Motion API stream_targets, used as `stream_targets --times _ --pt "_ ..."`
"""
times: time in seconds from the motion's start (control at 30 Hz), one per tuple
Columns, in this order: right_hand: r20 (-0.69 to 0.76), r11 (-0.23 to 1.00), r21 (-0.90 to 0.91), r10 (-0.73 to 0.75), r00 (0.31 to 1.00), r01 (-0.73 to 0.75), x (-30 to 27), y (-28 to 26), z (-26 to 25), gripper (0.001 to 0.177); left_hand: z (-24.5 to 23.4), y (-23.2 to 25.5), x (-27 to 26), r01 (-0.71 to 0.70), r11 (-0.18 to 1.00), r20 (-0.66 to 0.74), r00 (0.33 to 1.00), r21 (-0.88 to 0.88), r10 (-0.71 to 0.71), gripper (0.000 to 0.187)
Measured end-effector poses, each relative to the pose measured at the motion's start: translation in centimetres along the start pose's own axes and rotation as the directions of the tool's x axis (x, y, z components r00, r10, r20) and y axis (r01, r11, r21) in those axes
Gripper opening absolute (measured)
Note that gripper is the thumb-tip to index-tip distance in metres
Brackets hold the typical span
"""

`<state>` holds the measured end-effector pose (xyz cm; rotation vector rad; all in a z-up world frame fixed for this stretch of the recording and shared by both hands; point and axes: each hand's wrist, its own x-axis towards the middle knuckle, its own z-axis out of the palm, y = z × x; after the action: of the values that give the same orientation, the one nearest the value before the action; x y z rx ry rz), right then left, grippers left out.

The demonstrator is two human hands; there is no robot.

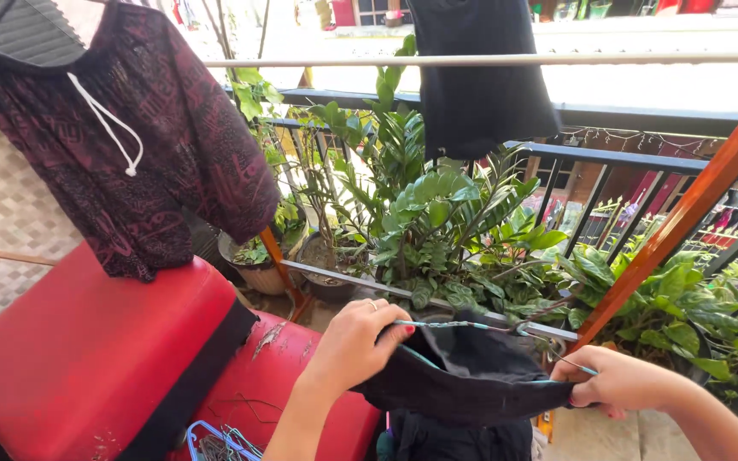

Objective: The person takes clothes from a pink laundry basket, places each item on a hanger, and hangs them on a balcony railing. The person handles a black tank top, a patterned top, a black t-shirt, and a black long-sleeve shirt, spacing them out on the railing.

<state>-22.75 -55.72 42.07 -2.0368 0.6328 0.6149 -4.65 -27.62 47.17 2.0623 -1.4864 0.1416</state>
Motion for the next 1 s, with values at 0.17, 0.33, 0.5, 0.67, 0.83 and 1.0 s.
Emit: stream_targets --times 0.17,0.33,0.5,0.67,0.83,1.0 --pt "0.459 0.959 0.283 -0.138 0.878 0.003 -0.4 -1.5 -0.9 0.025 -2.3 1.3 0.7 -0.057 0.998 -0.174 0.983 0.014 0.059 0.007" --pt "0.592 0.747 0.664 -0.544 0.594 0.022 2.4 1.4 -1.6 0.092 -4.9 2.2 0.6 -0.016 0.995 -0.245 0.97 -0.101 -0.009 0.01" --pt "0.011 0.785 0.599 -0.205 0.979 0.158 2.2 -1.5 2.5 0.018 -6.1 4.6 0.2 -0.019 0.99 -0.313 0.949 -0.142 -0.027 0.015" --pt "-0.215 0.921 -0.125 -0.389 0.896 0.37 4.9 -1.5 6.6 0.036 -5.2 4.9 -0.9 0.096 0.995 -0.286 0.953 -0.015 -0.096 0.016" --pt "-0.281 0.864 -0.38 -0.447 0.849 0.329 5.4 -2.1 7.5 0.02 -4.1 3.5 -2.8 0.099 0.99 -0.246 0.962 -0.104 -0.122 0.015" --pt "-0.306 0.771 -0.637 -0.241 0.921 -0.01 5.3 -2.5 4.4 0.056 -2.8 1.0 -5.5 0.248 0.969 -0.163 0.956 0.003 -0.244 0.016"
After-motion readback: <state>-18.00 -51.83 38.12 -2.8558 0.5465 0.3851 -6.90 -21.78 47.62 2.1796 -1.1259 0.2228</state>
